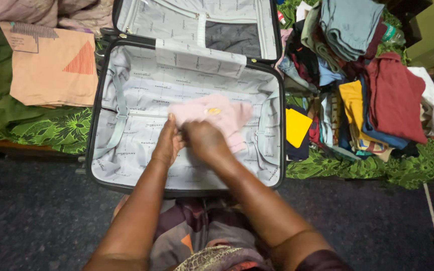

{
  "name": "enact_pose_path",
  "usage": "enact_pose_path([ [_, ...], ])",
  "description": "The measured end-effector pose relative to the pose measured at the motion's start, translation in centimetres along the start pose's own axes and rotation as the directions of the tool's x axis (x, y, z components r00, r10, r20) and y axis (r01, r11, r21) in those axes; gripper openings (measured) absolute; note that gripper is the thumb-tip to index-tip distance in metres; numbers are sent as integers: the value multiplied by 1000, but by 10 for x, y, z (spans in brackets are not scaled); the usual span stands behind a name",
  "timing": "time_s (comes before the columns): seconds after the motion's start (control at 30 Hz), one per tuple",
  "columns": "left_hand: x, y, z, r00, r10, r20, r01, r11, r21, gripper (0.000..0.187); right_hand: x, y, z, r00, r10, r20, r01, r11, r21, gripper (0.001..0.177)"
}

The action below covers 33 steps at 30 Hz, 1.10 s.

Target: The person folds several shirts and places them into an open suitcase. They handle a red shirt, a pink shirt, a peach shirt, an orange shirt, and a green shirt, folding each one by hand and arranging them inside the suitcase.

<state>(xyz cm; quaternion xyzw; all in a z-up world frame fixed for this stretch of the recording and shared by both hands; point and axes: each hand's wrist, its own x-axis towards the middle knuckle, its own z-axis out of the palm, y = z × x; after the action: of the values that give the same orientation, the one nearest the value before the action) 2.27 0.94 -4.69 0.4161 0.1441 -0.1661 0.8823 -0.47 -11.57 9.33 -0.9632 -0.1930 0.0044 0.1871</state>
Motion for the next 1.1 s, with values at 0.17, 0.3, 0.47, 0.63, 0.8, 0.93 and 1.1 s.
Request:
enact_pose_path([
  [0.17, 10, -8, -8, 983, 134, -128, -120, 987, 109, 48, -15, 6, 51, 1000, 4, -11, -3, 999, 39, 21],
  [0.3, 12, -11, -10, 978, 141, -153, -115, 979, 167, 38, -6, 48, 66, 997, -61, -43, 62, 998, 32, 49],
  [0.47, 9, -8, -7, 967, 173, -188, -131, 967, 217, 37, 3, 89, 78, 983, -32, 179, 56, 990, -131, 75],
  [0.63, 5, -10, -7, 964, 175, -199, -123, 961, 249, 37, -4, 93, 59, 978, 80, 193, -20, 957, -291, 69],
  [0.8, 10, -12, -12, 963, 184, -197, -132, 959, 249, 36, -12, 103, 54, 983, 161, 83, -141, 968, -210, 70],
  [0.93, 14, -15, -15, 966, 202, -163, -157, 955, 253, 35, -25, 119, 64, 964, 206, -170, -232, 961, -151, 62],
  [1.1, 9, -2, -3, 993, 67, -102, -51, 987, 151, 37, -29, 108, 73, 904, 297, -307, -227, 943, 242, 58],
])
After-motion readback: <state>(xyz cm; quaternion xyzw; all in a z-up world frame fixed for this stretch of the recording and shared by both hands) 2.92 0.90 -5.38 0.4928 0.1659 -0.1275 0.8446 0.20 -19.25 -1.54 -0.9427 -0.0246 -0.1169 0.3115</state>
